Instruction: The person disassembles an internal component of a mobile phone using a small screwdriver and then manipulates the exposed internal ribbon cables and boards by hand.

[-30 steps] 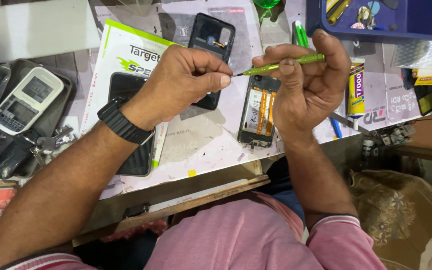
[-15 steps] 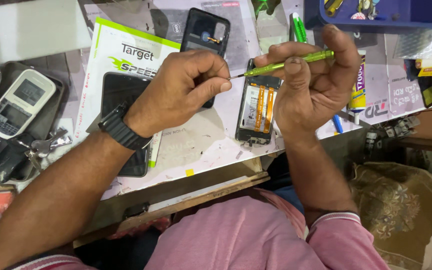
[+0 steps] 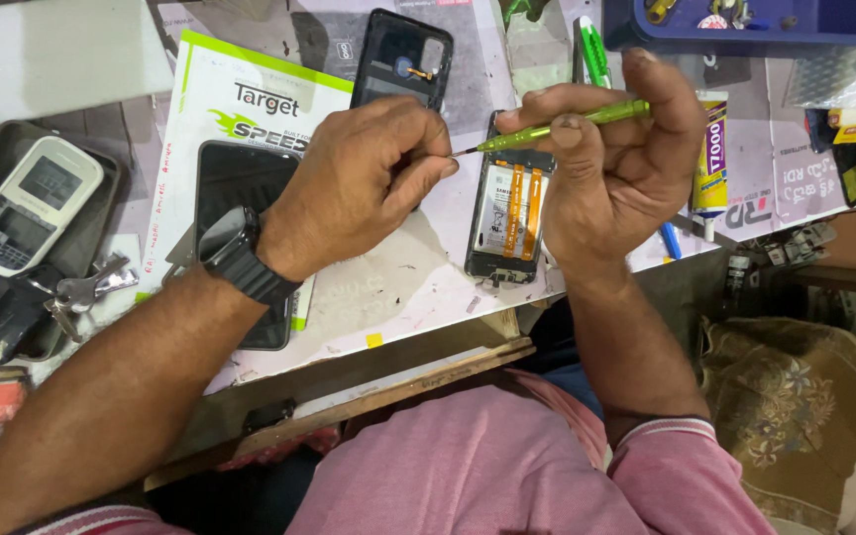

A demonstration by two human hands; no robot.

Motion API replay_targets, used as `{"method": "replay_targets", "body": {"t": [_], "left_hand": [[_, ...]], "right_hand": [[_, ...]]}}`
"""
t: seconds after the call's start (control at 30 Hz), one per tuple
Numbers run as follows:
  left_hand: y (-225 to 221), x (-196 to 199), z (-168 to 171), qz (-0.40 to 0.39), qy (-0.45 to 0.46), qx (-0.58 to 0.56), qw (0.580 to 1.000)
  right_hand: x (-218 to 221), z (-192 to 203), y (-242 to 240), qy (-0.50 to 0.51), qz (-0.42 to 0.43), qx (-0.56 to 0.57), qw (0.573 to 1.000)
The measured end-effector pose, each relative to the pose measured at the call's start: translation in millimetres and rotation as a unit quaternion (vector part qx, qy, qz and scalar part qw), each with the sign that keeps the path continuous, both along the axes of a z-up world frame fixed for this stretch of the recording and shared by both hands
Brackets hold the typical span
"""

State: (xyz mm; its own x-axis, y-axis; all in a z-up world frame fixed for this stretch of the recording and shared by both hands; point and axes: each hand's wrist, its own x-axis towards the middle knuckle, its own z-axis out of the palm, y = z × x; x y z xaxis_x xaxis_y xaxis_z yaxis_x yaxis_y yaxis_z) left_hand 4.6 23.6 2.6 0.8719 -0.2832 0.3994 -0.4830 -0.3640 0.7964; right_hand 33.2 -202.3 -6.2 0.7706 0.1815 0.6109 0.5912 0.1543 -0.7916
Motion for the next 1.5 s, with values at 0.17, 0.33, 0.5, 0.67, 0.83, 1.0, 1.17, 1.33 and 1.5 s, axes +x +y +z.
{"method": "replay_targets", "body": {"t": [0.17,0.33,0.5,0.67,0.83,1.0,1.17,1.33,1.5], "left_hand": [[-2,0,-4,0.034,-0.043,0.057,0.997],[-2,-1,-8,0.041,-0.072,0.07,0.994],[-1,-1,-9,0.042,-0.071,0.071,0.994],[0,-1,-8,0.041,-0.069,0.075,0.994],[1,-1,-2,0.04,-0.044,0.105,0.993],[-8,-3,0,-0.114,-0.084,0.184,0.973],[-20,-6,1,-0.172,-0.056,0.257,0.949],[-23,-6,5,-0.179,-0.023,0.322,0.929],[-25,-5,5,-0.178,-0.032,0.318,0.931]], "right_hand": [[-3,-1,-1,0.0,-0.01,-0.025,1.0],[-1,-5,0,0.004,-0.01,-0.01,1.0],[1,-7,1,-0.001,-0.014,-0.012,1.0],[-1,-4,-2,0.005,-0.013,-0.014,1.0],[2,-6,-11,0.002,-0.021,-0.023,1.0],[13,-18,-48,-0.031,-0.071,-0.069,0.995],[28,-33,-73,-0.062,-0.109,-0.082,0.989],[20,-41,-79,-0.026,-0.11,-0.094,0.989],[28,-40,-77,-0.046,-0.098,-0.119,0.987]]}}
